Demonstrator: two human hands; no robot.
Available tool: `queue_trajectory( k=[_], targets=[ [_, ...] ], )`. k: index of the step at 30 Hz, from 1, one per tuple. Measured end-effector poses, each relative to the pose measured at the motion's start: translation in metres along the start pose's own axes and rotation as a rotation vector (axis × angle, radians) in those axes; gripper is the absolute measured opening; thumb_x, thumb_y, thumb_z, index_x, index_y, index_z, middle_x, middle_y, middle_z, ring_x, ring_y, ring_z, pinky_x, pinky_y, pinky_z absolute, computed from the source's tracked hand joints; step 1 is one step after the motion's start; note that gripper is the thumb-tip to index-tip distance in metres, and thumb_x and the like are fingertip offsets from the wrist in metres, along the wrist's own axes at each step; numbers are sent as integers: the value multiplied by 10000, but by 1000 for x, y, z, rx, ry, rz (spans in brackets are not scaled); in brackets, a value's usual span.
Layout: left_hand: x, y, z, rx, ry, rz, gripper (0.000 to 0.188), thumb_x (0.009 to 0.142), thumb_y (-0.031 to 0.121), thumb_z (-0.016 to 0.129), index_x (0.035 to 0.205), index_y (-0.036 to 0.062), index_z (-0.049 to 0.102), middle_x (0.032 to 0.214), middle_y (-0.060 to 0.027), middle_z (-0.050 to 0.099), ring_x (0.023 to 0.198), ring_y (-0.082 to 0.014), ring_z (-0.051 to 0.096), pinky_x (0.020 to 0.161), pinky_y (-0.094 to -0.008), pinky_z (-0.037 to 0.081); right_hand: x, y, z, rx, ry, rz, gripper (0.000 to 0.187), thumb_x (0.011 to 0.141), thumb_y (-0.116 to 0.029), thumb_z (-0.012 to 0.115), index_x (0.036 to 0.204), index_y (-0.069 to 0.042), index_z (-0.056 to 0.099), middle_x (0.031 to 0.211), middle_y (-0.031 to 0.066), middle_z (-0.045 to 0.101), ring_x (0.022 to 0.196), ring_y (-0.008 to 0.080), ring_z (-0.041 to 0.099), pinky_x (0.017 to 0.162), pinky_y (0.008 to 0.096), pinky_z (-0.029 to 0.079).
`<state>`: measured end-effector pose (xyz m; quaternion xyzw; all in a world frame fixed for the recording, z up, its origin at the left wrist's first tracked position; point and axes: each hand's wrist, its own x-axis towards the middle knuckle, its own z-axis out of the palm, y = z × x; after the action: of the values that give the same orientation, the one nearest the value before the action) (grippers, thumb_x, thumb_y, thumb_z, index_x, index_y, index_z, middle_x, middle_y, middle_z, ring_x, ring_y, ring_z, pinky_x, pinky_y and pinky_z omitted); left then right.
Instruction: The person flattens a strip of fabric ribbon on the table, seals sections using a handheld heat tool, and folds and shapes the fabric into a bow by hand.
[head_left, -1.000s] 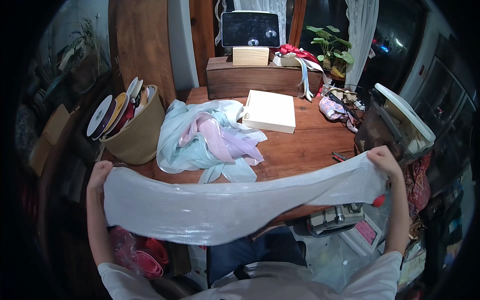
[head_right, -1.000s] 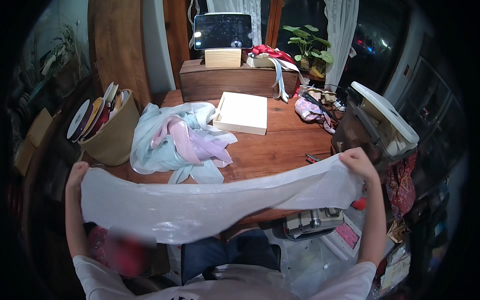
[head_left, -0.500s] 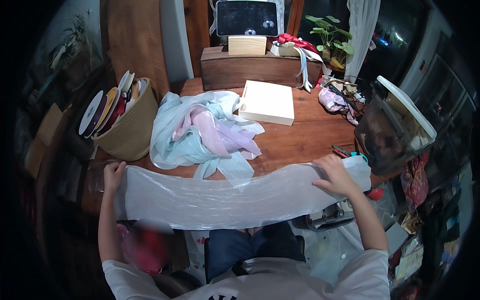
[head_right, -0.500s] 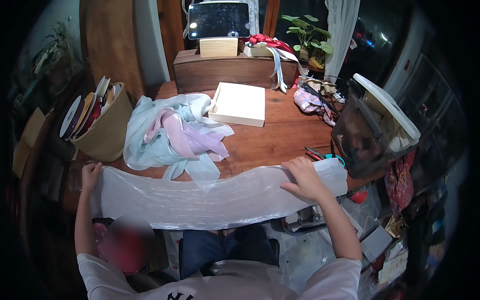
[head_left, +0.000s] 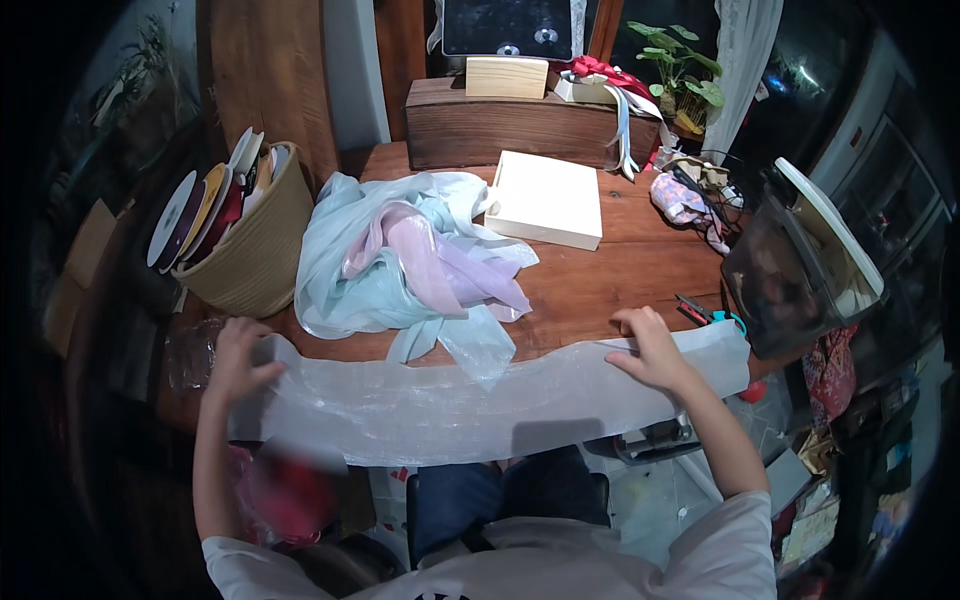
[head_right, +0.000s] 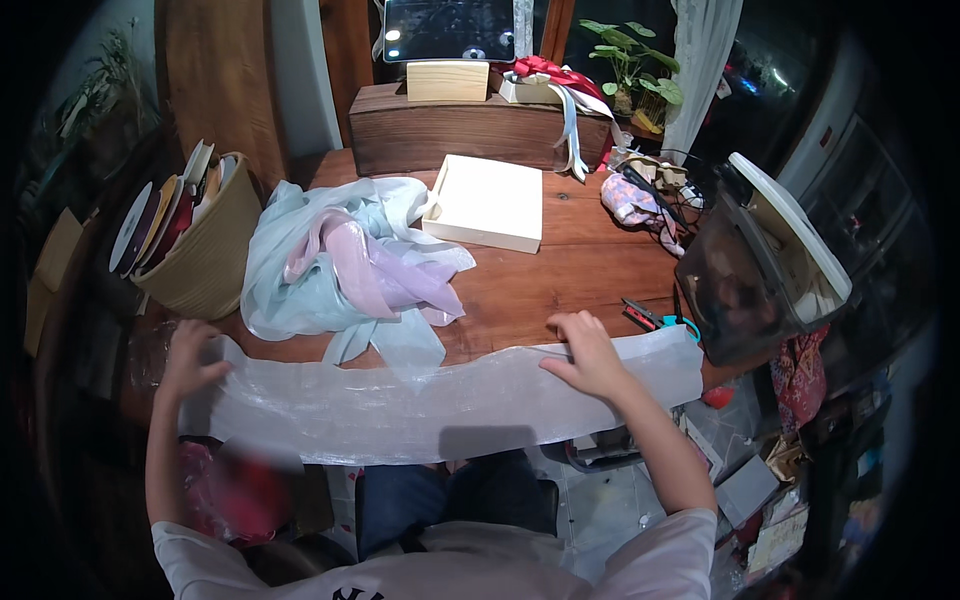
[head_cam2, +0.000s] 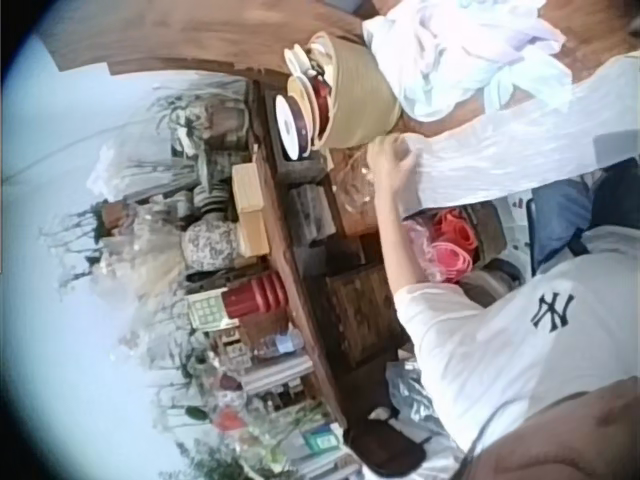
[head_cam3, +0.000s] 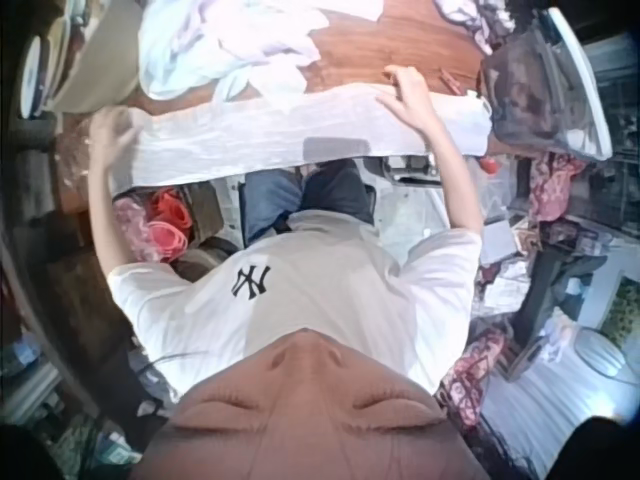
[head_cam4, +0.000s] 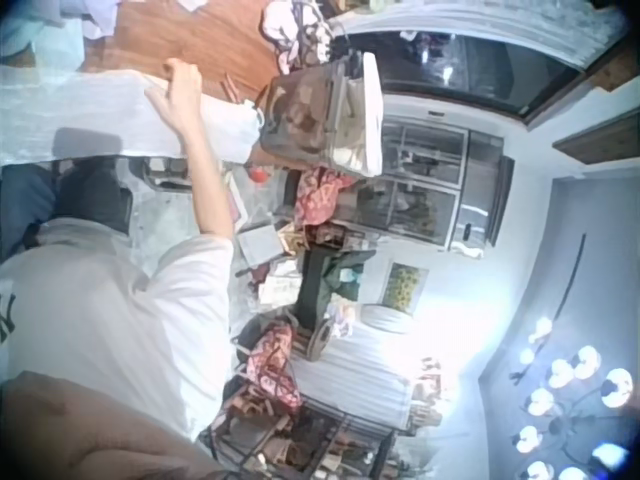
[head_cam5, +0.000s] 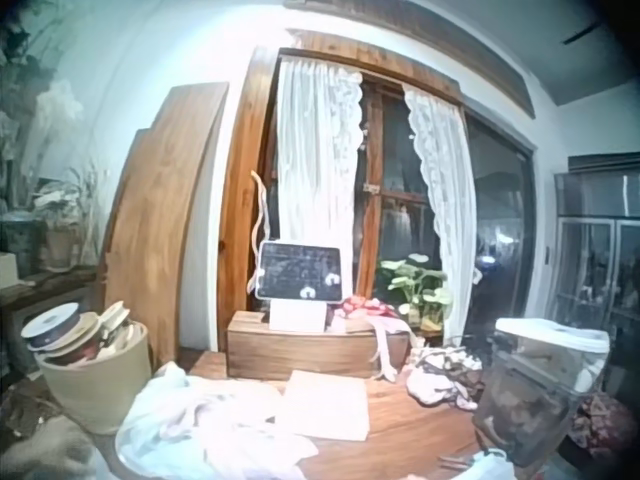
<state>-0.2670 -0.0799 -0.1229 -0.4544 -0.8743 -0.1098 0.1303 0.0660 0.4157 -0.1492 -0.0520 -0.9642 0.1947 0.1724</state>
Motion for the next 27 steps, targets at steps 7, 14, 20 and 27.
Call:
queue_trajectory(
  k=[7, 14, 20, 27],
  targets=[
    [115, 115, 32, 245, 44, 392, 816, 577, 77, 745, 1323, 190, 435, 1435, -113, 326, 1330, -348, 283, 1058, -516, 262, -5, 15, 30, 66, 345, -58, 82, 768, -20, 604, 793, -24, 525, 799, 127, 537, 776, 307, 507, 692, 379, 395],
    [226, 81, 78, 58, -229, 262, 610, 647, 9, 632, 1222, 184, 528, 1206, -139, 523, 1097, -339, 511, 935, -444, 395, -4, 14, 29, 57, 390, -158, 107, 738, 11, 602, 793, -14, 514, 768, 133, 562, 710, 320, 536, 660, 392, 414],
    [306, 32, 42, 207, 276, -168, 302, 716, 39, 605, 1007, 118, 590, 946, -141, 608, 906, -342, 607, 748, -429, 503, 1, 26, 32, 338, 478, 165, 47, 868, -48, 579, 854, -14, 550, 563, 44, 503, 445, 90, 448, 416, 240, 329],
    [216, 102, 19, -232, 63, 120, 415, 705, 196, 722, 1053, 18, 581, 991, -157, 602, 940, -282, 582, 767, -377, 475, 45, 46, -2, 151, 461, 178, 52, 860, -56, 586, 849, -9, 567, 620, 103, 553, 485, 169, 531, 475, 279, 406]
  ],
)
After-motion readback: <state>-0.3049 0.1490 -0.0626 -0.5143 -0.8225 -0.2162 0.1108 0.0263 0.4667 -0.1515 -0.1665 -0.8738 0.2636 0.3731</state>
